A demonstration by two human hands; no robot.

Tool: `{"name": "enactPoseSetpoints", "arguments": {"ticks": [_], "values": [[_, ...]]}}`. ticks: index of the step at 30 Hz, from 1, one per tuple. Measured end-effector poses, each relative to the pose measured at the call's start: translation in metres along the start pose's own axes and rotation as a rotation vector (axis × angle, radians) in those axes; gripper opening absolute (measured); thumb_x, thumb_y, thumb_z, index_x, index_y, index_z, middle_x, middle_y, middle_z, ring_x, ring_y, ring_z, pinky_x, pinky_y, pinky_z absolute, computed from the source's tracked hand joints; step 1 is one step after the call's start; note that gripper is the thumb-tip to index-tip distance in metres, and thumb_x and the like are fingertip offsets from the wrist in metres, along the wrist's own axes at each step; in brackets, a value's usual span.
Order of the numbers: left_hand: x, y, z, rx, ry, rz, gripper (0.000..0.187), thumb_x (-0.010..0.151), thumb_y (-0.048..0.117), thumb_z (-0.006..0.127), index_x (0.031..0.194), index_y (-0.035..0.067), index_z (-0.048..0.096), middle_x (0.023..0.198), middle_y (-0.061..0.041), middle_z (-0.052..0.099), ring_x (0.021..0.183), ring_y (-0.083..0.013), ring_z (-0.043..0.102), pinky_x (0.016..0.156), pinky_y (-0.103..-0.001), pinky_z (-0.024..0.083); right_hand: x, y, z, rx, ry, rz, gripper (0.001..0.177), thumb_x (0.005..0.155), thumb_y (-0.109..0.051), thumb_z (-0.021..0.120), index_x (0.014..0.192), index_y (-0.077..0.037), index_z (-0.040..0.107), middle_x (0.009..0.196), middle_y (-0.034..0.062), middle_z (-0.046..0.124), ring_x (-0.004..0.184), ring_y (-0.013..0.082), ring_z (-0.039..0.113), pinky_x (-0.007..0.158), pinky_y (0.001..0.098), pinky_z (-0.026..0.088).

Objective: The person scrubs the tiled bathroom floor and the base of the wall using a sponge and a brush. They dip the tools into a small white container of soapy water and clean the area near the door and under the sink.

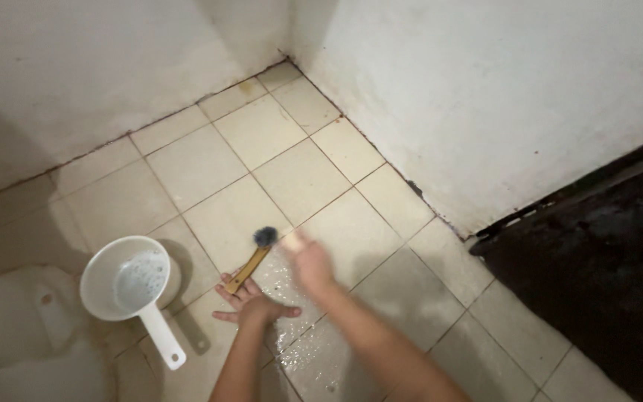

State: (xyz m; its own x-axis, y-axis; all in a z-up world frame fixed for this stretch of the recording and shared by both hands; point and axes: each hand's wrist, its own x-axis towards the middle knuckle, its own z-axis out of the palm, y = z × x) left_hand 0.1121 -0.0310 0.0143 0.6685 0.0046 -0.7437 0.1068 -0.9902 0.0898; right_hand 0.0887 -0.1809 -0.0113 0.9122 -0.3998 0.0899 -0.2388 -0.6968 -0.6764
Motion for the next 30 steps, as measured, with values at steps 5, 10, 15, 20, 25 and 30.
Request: {"name": "enactPoseSetpoints", "arguments": {"ticks": [5,10,15,20,25,30], "values": [[0.000,-0.004,-0.002,-0.037,0.020,0.048,0.177,0.047,0.072,0.096,0.161,0.011,-0.025,0.162,-0.021,-0.042,0.146,-0.0419,-0.043,0.111,-0.077,-0.010,-0.005,0.032,-0.056,-0.107,0.012,-0.584,0.036,0.097,-0.006,0.057,0.127,-0.017,0.071,0.122,0.0084,0.071,0.114,0.0292,0.067,0.106,0.0432,0.051],[0.002,-0.006,0.002,-0.077,0.057,0.090,0.175,0.046,0.071,0.095,0.161,0.011,-0.023,0.162,-0.024,-0.042,0.146,-0.0437,-0.042,0.111,-0.076,-0.012,0.042,0.156,-0.168,-0.590,0.312,-0.056,0.053,0.077,-0.008,0.058,0.126,-0.020,0.070,0.122,0.0195,0.068,0.112,0.0365,0.063,0.096,0.0476,0.048],[-0.001,-0.009,0.001,-0.066,0.061,0.115,0.175,0.047,0.071,0.094,0.161,0.008,-0.023,0.161,-0.026,-0.040,0.145,-0.0452,-0.041,0.110,-0.076,-0.013,0.049,0.130,-0.106,-0.209,0.248,0.092,0.040,0.094,-0.009,0.050,0.127,-0.017,0.070,0.112,0.0170,0.071,0.103,0.0323,0.065,0.094,0.0458,0.052],[-0.001,-0.012,0.004,-0.066,0.071,0.116,0.172,0.048,0.073,0.094,0.161,0.008,-0.019,0.163,-0.024,-0.039,0.147,-0.0441,-0.041,0.111,-0.075,-0.015,-0.027,0.012,-0.042,-0.216,0.099,-0.551,0.045,0.077,-0.017,0.064,0.118,-0.029,0.077,0.126,0.0200,0.072,0.097,0.0330,0.068,0.085,0.0376,0.053],[0.009,-0.016,0.015,-0.092,0.117,0.135,0.175,0.047,0.076,0.091,0.159,0.013,-0.028,0.162,-0.020,-0.040,0.146,-0.0423,-0.041,0.111,-0.073,-0.016,-0.044,0.053,-0.157,0.012,0.132,-0.426,0.030,0.106,-0.015,0.055,0.132,-0.013,0.069,0.129,0.0083,0.074,0.126,0.0237,0.068,0.130,0.0452,0.039],[0.021,-0.018,0.029,-0.088,0.118,0.113,0.171,0.051,0.079,0.088,0.159,0.014,-0.029,0.162,-0.021,-0.040,0.146,-0.0424,-0.042,0.110,-0.073,-0.017,0.001,0.155,-0.217,-0.627,0.224,0.157,0.052,0.090,-0.014,0.061,0.138,-0.032,0.063,0.144,0.0147,0.053,0.122,0.0397,0.054,0.104,0.0495,0.044]]}}
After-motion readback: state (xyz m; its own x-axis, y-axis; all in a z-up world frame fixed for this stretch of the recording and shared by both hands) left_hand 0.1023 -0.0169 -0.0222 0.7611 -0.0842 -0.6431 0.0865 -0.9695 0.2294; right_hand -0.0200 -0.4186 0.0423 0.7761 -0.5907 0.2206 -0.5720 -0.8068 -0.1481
